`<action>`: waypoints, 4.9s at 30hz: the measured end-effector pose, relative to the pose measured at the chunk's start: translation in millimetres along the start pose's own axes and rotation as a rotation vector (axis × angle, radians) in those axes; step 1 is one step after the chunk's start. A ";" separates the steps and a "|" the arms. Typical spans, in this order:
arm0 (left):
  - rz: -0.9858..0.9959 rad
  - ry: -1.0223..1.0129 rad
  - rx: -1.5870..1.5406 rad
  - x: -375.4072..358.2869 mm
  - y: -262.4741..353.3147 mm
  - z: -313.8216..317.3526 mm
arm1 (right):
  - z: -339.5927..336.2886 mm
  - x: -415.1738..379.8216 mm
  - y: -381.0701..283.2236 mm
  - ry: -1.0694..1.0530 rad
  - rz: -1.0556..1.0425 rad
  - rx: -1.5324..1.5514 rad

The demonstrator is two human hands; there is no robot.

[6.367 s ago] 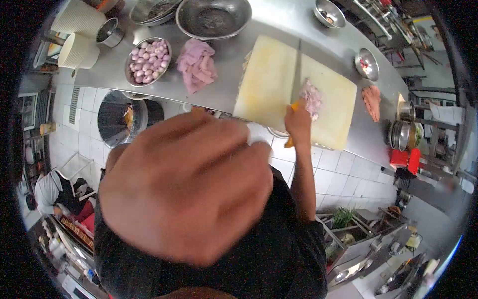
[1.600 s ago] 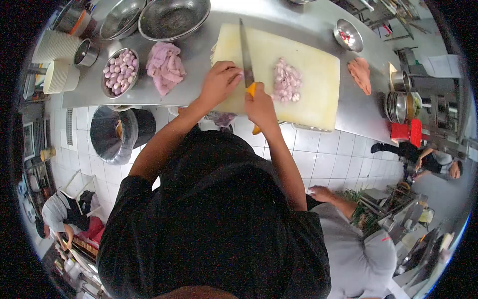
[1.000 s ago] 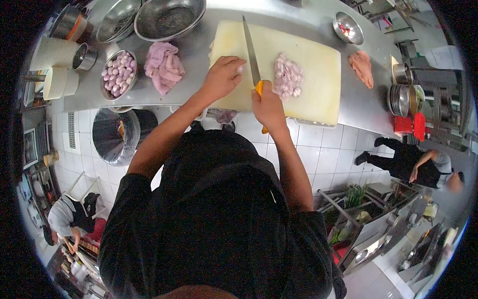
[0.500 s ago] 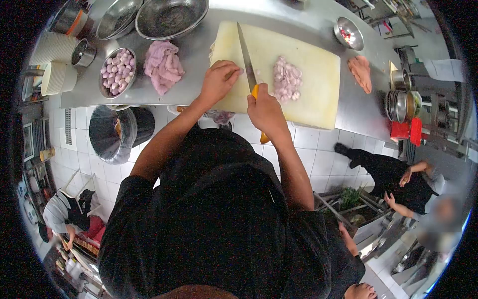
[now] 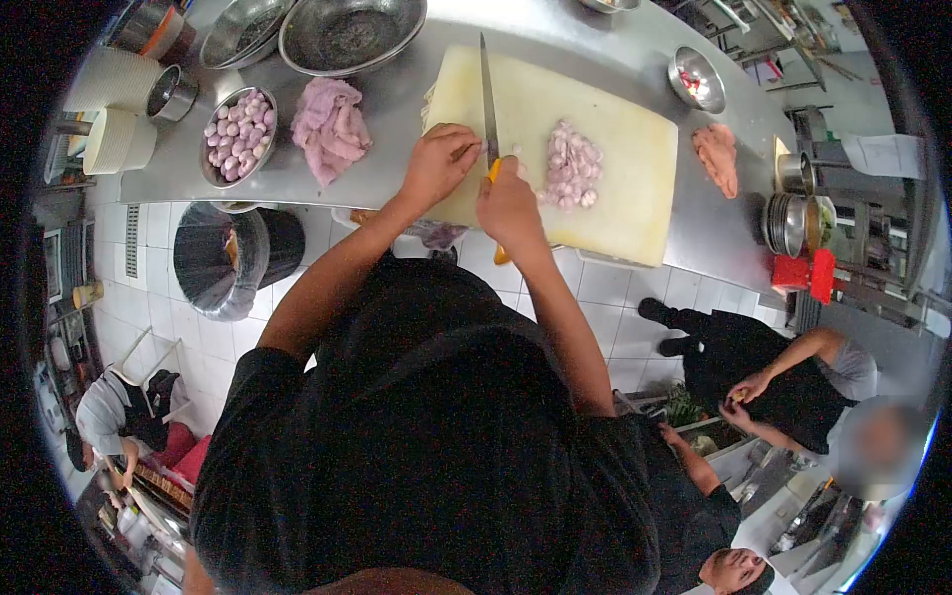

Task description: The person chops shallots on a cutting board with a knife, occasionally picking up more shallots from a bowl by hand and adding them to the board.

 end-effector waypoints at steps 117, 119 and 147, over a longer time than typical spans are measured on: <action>-0.620 -0.169 -0.152 1.1 -1.2 3.9 | -28.3 -27.1 -19.8 -0.303 0.251 0.218; -0.617 -0.160 -0.156 -0.2 -1.2 3.8 | -38.4 -31.8 -24.1 -0.330 0.281 0.225; -0.577 -0.136 -0.162 -1.8 -2.6 4.0 | -41.8 -29.3 -33.3 -0.346 0.344 0.219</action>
Point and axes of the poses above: each hand's wrist, its own x-axis towards the middle knuckle, its own z-axis out of the palm, y = z × x, the point moved 5 cm from there along x, towards the middle knuckle, and after that the axes turned 8 degrees about z, right-handed, at the moved point
